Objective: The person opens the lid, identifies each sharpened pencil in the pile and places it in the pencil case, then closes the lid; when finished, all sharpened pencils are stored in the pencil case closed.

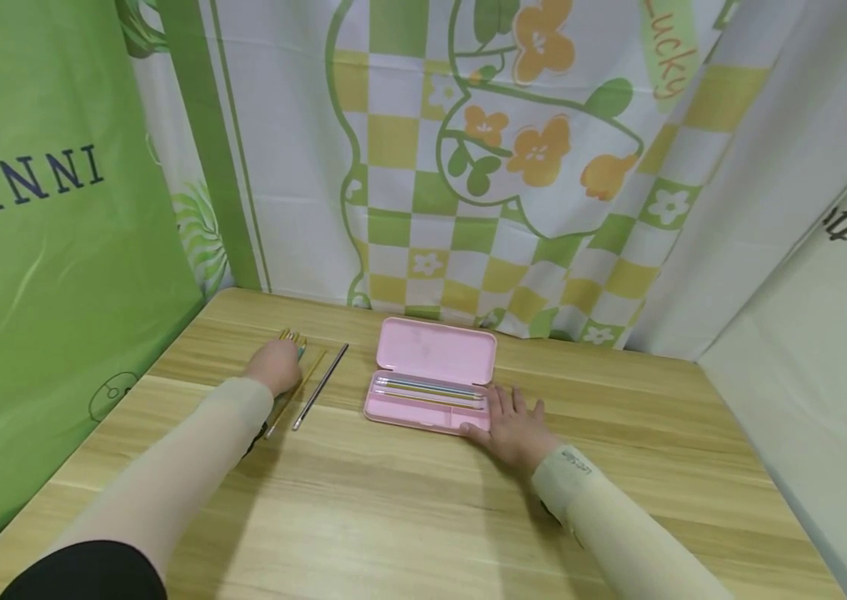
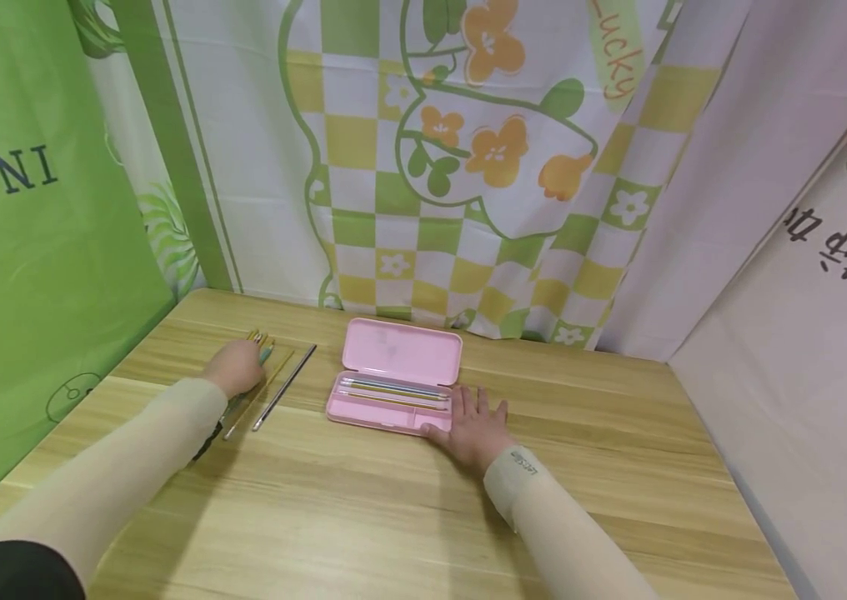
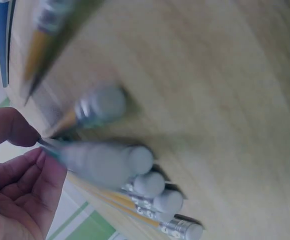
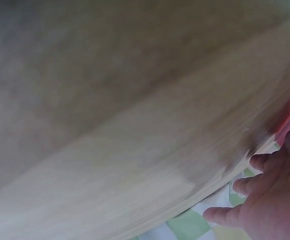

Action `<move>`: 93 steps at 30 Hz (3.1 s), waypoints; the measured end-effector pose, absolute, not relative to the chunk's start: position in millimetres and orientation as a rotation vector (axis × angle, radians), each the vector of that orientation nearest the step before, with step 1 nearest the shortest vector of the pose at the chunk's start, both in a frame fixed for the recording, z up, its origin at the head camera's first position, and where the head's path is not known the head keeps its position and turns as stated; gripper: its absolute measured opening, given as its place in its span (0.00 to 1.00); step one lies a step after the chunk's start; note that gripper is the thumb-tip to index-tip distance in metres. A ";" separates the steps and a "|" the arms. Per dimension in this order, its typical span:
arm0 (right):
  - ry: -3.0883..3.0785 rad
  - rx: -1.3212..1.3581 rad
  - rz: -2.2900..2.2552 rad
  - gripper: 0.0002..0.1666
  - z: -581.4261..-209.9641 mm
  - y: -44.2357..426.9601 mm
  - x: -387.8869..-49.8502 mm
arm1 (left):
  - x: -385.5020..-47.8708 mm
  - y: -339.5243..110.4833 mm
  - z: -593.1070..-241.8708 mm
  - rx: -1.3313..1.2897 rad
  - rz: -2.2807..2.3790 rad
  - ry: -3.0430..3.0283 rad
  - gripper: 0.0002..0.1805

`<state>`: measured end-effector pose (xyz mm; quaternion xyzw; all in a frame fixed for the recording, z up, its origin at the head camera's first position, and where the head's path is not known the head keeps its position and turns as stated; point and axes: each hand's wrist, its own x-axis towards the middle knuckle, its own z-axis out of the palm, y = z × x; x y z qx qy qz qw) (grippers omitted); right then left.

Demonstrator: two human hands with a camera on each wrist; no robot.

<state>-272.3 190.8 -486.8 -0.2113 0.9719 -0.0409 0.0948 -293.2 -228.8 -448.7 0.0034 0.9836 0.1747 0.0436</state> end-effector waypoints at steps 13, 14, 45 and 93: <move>2.854 -0.586 -0.113 0.62 -467.4 182.0 -261.7 | -315.8 -228.2 -437.8 0.104 0.945 2.953 0.15; 2.856 -0.584 -0.114 0.62 -466.6 181.7 -261.2 | -317.3 -225.1 -434.0 0.122 0.980 2.940 0.17; 2.876 -0.566 -0.123 0.65 -487.4 189.8 -273.7 | -334.3 -118.6 -392.1 0.644 1.050 2.537 0.15; 2.907 -0.612 -0.088 0.66 -487.6 189.3 -271.3 | -334.9 -29.1 -443.2 0.961 0.568 2.690 0.15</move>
